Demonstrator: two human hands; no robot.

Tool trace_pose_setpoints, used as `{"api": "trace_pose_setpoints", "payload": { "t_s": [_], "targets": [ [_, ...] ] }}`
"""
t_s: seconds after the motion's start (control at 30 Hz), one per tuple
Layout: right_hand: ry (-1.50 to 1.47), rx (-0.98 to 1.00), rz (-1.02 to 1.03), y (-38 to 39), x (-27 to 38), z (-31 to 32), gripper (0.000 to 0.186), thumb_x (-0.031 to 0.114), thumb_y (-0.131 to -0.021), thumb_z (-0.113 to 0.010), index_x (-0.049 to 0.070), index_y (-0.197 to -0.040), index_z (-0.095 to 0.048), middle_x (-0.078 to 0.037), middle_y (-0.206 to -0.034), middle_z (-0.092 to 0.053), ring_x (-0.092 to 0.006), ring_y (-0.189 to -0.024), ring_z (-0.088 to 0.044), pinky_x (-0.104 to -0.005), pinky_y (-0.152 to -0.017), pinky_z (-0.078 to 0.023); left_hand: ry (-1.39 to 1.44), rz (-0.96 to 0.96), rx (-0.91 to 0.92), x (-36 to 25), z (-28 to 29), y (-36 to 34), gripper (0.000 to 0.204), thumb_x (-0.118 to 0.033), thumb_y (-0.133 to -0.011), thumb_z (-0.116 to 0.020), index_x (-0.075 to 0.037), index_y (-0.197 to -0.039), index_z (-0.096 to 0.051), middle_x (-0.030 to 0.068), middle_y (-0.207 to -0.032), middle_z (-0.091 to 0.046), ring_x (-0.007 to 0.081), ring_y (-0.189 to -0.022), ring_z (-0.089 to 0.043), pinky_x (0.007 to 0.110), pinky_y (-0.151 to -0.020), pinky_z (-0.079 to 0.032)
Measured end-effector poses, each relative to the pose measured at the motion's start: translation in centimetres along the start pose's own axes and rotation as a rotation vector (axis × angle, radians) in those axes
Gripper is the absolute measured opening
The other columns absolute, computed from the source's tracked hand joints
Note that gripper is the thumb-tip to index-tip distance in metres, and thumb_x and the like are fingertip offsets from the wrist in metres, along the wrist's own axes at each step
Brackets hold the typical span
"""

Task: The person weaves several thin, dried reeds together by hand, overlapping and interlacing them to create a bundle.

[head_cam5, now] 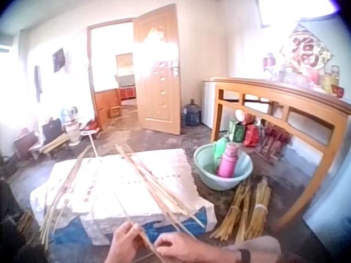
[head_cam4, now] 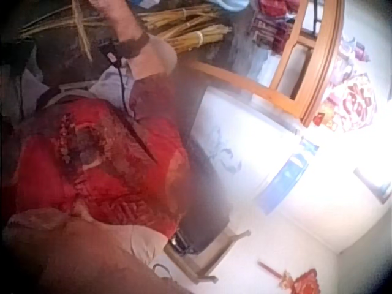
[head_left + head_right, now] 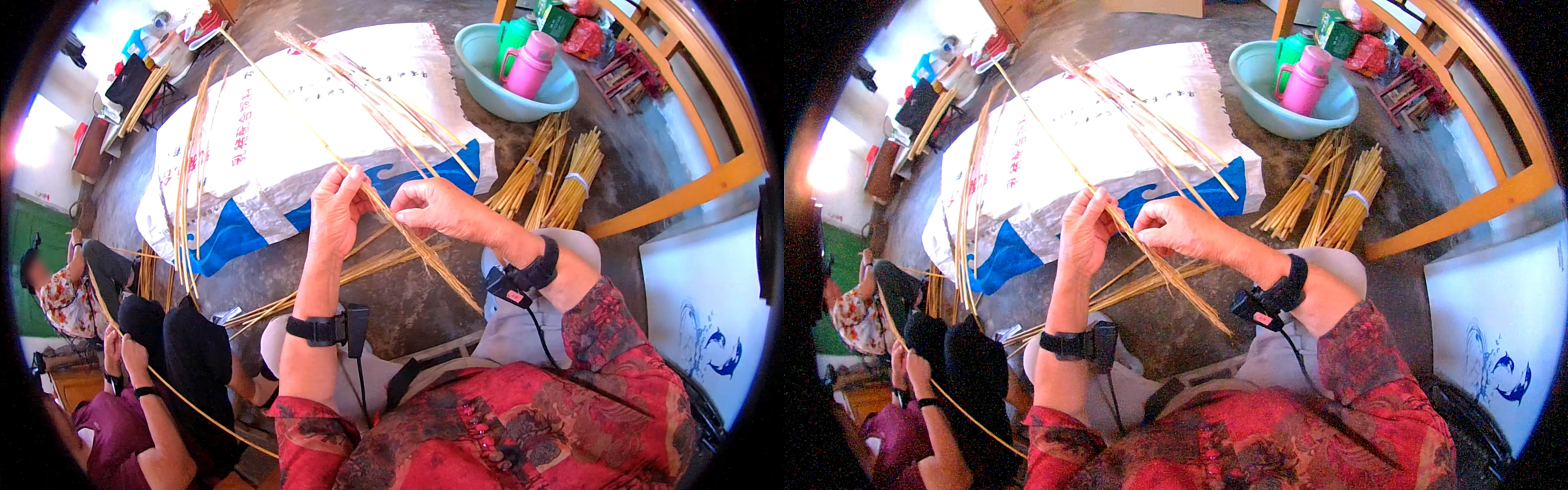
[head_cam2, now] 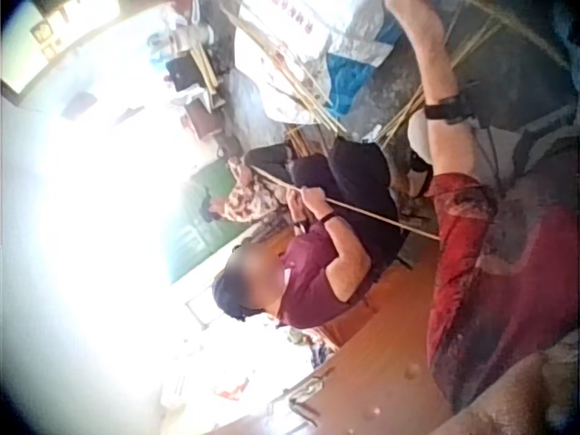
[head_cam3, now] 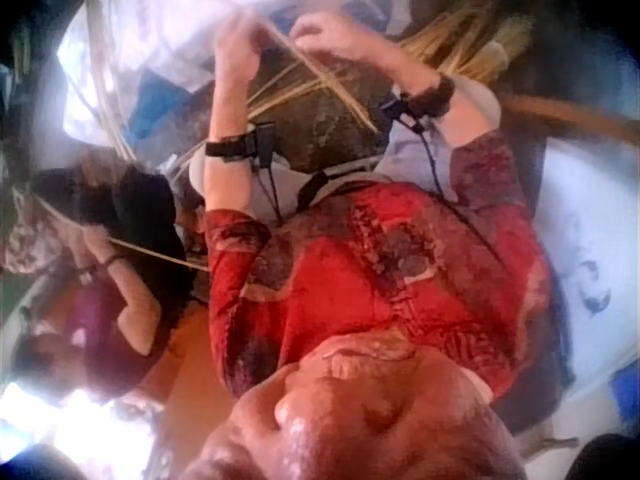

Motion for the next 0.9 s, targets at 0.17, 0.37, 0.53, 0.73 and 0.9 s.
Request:
{"api": "trace_pose_setpoints", "payload": {
  "t_s": [0.17, 0.37, 0.53, 0.73, 0.9],
  "targets": [
    [-0.011, 0.01, -0.07, -0.5, -1.5, 0.1, 0.015, 0.012, -0.074, -0.056, -0.001, -0.082, -0.056, -0.003, -0.066, -0.056, -0.0098, -0.056, -0.051, -0.0223, -0.051, -0.043, -0.064, -0.018, 0.018, -0.3, -0.6, 0.3, 0.013, -0.021, -0.085, -0.053, -0.008, -0.082, -0.052, 0.0014, -0.073, -0.054, 0.0106, -0.063, -0.053, 0.025, -0.056, -0.046],
    [0.264, -0.004, 0.116, -0.8, -0.6, -0.2, 0.016, 0.01, -0.069, -0.055, -0.001, -0.081, -0.055, -0.006, -0.068, -0.055, -0.0125, -0.058, -0.053, -0.0239, -0.051, -0.043, -0.097, -0.024, 0.021, -0.4, -0.5, 0.5, 0.012, -0.019, -0.085, -0.052, -0.008, -0.082, -0.053, 0.0015, -0.074, -0.054, 0.0103, -0.064, -0.053, 0.025, -0.055, -0.046],
    [-0.051, 0.047, -0.081, -0.3, -1.1, -0.2, 0.018, 0.008, -0.071, -0.053, -0.002, -0.086, -0.052, -0.005, -0.069, -0.053, -0.0109, -0.056, -0.051, -0.0235, -0.05, -0.044, -0.024, -0.028, -0.009, -0.5, 0.2, 0.3, 0.012, -0.019, -0.085, -0.052, -0.008, -0.081, -0.053, 0.002, -0.073, -0.054, 0.0106, -0.063, -0.053, 0.025, -0.054, -0.047],
    [-0.157, 0.036, -0.073, 0.2, -0.7, -0.2, 0.016, 0.005, -0.074, -0.052, -0.002, -0.088, -0.052, -0.003, -0.067, -0.051, -0.01, -0.052, -0.05, -0.0227, -0.048, -0.045, -0.04, -0.027, -0.032, -0.3, 0.4, 0.3, 0.014, -0.02, -0.084, -0.054, -0.007, -0.081, -0.052, 0.0019, -0.072, -0.053, 0.0102, -0.06, -0.052, 0.025, -0.051, -0.046],
    [-0.032, -0.002, -0.022, 0.1, -0.5, 0.2, 0.014, 0.005, -0.074, -0.051, 0.0, -0.087, -0.053, -0.003, -0.069, -0.053, -0.0098, -0.054, -0.051, -0.0232, -0.048, -0.045, -0.059, -0.034, -0.068, -0.4, 0.6, 0.2, 0.015, -0.021, -0.084, -0.055, -0.007, -0.079, -0.052, 0.0014, -0.069, -0.052, 0.0092, -0.057, -0.05, 0.024, -0.049, -0.046]
  ]
}}
Point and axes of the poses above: each hand's wrist, its own y-axis away from the middle knuckle, its own z-axis out of the back of the hand, x = y × z, the point moved 9 cm from there along -y, towards the middle knuckle
